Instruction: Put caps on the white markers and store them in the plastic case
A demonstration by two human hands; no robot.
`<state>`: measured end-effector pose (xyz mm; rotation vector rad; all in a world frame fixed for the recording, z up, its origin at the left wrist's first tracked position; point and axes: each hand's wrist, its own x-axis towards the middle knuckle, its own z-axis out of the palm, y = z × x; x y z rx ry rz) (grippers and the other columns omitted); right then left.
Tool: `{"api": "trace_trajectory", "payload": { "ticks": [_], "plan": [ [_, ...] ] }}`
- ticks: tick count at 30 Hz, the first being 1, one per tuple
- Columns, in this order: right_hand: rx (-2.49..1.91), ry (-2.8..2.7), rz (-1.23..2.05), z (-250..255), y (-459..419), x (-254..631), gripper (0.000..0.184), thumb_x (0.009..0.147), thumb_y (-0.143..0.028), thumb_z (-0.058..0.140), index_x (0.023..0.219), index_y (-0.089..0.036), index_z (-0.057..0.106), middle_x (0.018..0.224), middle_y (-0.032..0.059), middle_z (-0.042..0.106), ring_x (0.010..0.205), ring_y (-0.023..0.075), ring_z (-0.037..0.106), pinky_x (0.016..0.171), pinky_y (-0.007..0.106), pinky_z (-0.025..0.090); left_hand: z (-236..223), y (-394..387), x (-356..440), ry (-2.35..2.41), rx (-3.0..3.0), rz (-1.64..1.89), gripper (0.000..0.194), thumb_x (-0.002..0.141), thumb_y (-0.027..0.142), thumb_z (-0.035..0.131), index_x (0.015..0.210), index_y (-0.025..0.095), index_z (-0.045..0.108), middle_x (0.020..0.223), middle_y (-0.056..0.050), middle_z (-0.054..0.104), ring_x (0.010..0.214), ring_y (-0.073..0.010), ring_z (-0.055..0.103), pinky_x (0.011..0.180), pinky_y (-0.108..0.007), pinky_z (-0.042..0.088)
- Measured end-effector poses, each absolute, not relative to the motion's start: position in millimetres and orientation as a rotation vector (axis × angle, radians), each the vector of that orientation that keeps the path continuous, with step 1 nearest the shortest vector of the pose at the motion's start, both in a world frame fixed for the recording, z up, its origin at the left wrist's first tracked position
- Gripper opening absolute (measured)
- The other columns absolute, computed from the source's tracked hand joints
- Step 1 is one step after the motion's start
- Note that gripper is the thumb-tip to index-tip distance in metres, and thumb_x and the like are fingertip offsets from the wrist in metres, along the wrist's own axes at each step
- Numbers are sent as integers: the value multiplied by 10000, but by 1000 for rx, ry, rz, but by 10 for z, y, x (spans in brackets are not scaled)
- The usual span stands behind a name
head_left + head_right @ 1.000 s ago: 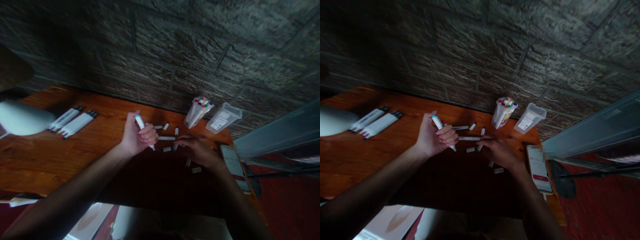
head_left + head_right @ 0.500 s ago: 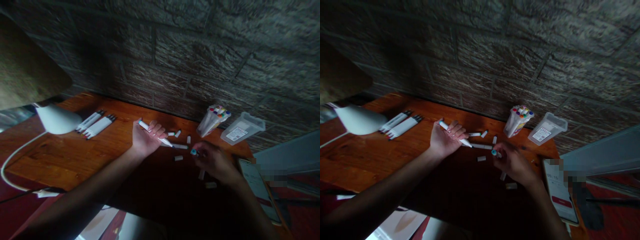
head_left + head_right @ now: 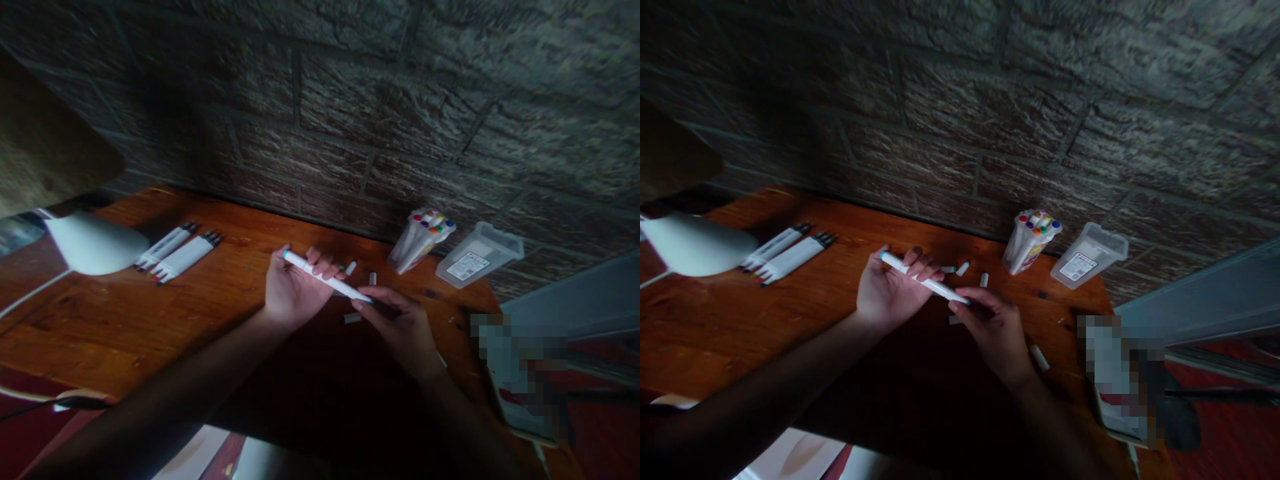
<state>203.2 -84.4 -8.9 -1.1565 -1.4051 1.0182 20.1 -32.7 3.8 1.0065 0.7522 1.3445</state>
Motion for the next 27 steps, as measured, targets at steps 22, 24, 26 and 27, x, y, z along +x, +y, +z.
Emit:
{"api": "trace_trajectory", "payload": {
  "ticks": [22,24,26,27],
  "plan": [
    [-1303,-1821,545,55,-702,2446,313,1042,-359,344,979,-212,613,748,-13,606,578,127,521,578,252,401,-134,-514,164,821,2081,748,251,981,354,522,903,179,684,693,40,586,619,-95,523,596,-198,379],
    [-1266,-1820,510,70,-727,2392,297,1040,-332,347,963,-211,607,756,-11,610,591,125,530,587,249,403,-175,-513,170,809,2076,762,254,988,350,504,906,182,674,683,43,575,605,-94,518,581,-198,373],
    [-1246,-1814,496,70,-739,2353,292,1038,-323,350,956,-212,608,766,-9,619,613,125,550,595,244,408,-189,-510,187,814,2079,771,257,991,353,495,905,187,672,683,41,584,602,-98,528,576,-201,375],
    [-1243,-1807,498,78,-737,2348,287,1036,-329,358,956,-213,609,766,-9,623,617,125,557,595,242,412,-184,-507,198,818,2085,775,256,991,355,493,913,191,673,706,36,605,622,-104,549,591,-201,387]
  ]
}}
